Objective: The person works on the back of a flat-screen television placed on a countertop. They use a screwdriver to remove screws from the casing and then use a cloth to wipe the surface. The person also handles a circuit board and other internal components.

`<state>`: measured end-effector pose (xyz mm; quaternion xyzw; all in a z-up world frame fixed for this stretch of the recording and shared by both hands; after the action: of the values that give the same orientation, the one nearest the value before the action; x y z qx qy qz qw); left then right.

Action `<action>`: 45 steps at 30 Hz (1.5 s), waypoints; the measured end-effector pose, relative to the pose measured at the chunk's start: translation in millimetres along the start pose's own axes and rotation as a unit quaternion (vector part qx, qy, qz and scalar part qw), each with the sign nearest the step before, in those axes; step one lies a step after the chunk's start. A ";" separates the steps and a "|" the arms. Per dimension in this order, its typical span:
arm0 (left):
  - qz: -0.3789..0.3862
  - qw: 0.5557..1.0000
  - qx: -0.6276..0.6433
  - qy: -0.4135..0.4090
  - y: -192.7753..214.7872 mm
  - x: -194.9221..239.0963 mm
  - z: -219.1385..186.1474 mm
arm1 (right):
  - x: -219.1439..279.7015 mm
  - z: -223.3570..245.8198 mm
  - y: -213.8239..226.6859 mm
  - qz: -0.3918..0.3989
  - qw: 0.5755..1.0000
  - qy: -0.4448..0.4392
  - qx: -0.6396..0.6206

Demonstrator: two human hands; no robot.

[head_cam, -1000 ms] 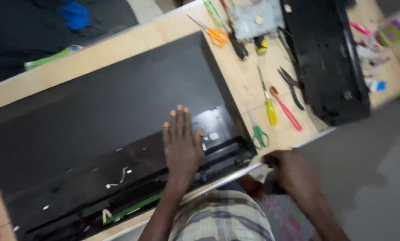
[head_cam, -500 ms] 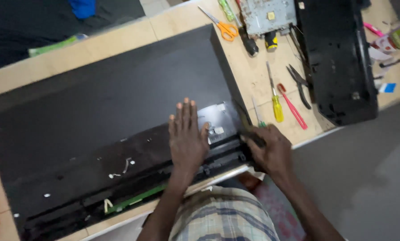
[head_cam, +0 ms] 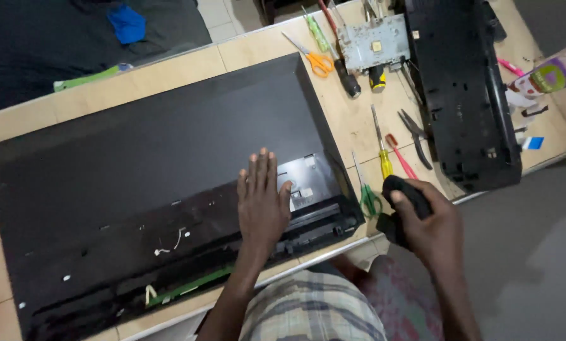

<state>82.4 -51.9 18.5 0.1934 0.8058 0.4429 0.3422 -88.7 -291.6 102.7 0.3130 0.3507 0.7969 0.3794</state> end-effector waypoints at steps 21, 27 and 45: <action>0.065 0.870 0.457 0.175 148.8 35.7 16.2 | -103.2 -38.2 -81.2 -0.046 0.985 -0.011 0.168; 0.036 0.906 0.332 0.259 195.1 57.8 67.2 | -109.0 -53.2 -82.1 -0.034 0.981 -0.040 0.185; 0.167 0.930 0.325 -0.036 65.7 -4.3 -36.9 | -0.1 -26.8 -0.5 0.149 0.984 0.056 -0.079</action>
<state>59.2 -40.9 89.5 0.4415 0.8489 0.2004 0.2104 -109.0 -300.0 87.3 0.2855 0.2565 0.8860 0.2603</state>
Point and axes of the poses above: each hand's wrist, its own x-axis away from the middle knuckle, its own y-axis out of the back of the hand, z = x × y, the point moved 10 cm from there along -x, towards the middle knuckle, and after that the axes turned 12 degrees about -y, right-handed, at the moved point
